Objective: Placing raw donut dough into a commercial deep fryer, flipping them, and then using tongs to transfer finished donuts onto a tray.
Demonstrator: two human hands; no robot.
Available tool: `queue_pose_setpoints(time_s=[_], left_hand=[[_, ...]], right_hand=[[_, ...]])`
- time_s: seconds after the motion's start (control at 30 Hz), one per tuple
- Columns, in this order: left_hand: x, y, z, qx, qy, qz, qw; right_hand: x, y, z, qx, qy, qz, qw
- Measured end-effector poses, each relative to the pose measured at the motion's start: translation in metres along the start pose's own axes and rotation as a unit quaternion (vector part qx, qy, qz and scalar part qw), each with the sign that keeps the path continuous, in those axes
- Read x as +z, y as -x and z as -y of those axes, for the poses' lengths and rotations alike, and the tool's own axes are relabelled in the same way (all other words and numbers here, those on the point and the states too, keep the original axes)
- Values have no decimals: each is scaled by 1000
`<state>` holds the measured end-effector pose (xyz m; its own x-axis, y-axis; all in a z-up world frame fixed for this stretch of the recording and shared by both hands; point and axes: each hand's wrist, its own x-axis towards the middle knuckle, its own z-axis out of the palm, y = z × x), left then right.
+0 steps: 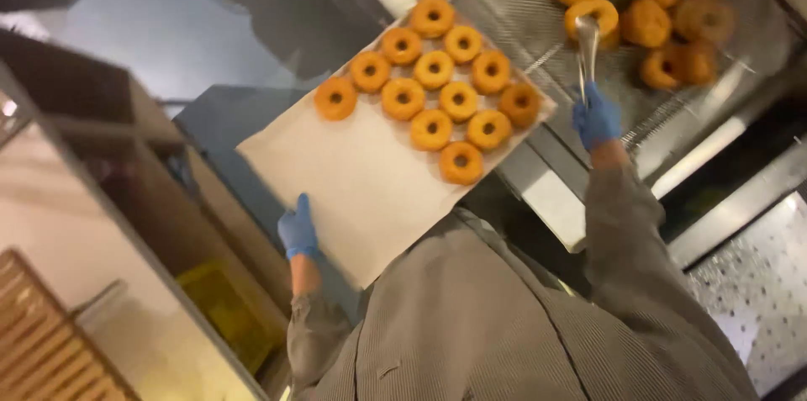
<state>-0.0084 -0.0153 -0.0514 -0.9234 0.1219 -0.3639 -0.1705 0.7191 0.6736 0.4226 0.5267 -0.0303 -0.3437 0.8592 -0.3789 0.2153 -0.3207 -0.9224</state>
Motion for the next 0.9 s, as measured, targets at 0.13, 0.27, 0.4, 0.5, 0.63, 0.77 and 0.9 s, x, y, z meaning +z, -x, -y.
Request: queue_pose_setpoints(time_s=[0.13,0.27,0.4,0.5,0.63,0.77,0.9], left_hand=[[-3,2,-3,14,-46,4,999],[-15,23,-37,13,52,-4,999],[-21,32,-53,-26,76,6,997],[-17,23,-34,-48,-4,16,999],[-20,30,-48,-19,59,23,998],[-19,27,-41,-7,66,18,998],[-20,26,-39,-45,43,27,998]], right_hand=[[53,66,-34,-381,589,169,692],[189,196,29,-458,298,333,768],[272,214,27,113,96,346,926],[264,177,25,98,96,349,927],[139,113,15,-27,188,332,924],[22,8,-15,-128,362,31,923],[-15,-69,-30,204,-310,49,927]])
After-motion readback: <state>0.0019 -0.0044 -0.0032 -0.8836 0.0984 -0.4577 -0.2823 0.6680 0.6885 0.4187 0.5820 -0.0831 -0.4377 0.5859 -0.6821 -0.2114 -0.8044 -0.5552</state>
